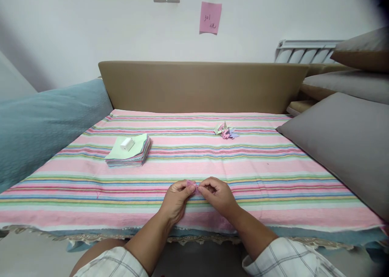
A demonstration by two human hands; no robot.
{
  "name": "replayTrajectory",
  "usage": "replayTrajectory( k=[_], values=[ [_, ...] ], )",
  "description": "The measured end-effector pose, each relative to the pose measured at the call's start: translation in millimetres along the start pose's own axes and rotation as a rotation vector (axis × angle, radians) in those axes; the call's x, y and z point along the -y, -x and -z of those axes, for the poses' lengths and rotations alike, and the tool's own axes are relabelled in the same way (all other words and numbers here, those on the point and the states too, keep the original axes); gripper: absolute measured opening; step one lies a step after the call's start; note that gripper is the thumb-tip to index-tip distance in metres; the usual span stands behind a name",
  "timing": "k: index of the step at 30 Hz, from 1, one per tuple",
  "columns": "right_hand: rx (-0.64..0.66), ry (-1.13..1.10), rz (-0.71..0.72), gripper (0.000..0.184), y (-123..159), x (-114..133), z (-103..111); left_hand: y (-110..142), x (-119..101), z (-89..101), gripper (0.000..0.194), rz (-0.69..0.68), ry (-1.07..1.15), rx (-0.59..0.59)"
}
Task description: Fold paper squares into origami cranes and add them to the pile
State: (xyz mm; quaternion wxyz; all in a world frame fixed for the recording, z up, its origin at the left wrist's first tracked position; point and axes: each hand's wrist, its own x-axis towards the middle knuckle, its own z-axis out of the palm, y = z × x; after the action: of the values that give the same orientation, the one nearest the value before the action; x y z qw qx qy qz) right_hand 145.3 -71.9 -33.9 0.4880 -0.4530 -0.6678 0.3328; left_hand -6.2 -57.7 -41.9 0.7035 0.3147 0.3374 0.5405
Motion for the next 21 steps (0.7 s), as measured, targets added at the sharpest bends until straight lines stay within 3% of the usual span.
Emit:
replayTrajectory(
  k=[11, 21],
  values=[
    [0.014, 0.111, 0.124, 0.013, 0.7, -0.7, -0.3, 1.7, 1.3, -1.3, 0.021, 0.058, 0.030, -0.016],
    [0.055, 0.120, 0.120, 0.011, 0.0, -2.6, 2.0, 1.2, 1.9, -1.4, 0.025, 0.041, -0.080, -0.001]
  ],
)
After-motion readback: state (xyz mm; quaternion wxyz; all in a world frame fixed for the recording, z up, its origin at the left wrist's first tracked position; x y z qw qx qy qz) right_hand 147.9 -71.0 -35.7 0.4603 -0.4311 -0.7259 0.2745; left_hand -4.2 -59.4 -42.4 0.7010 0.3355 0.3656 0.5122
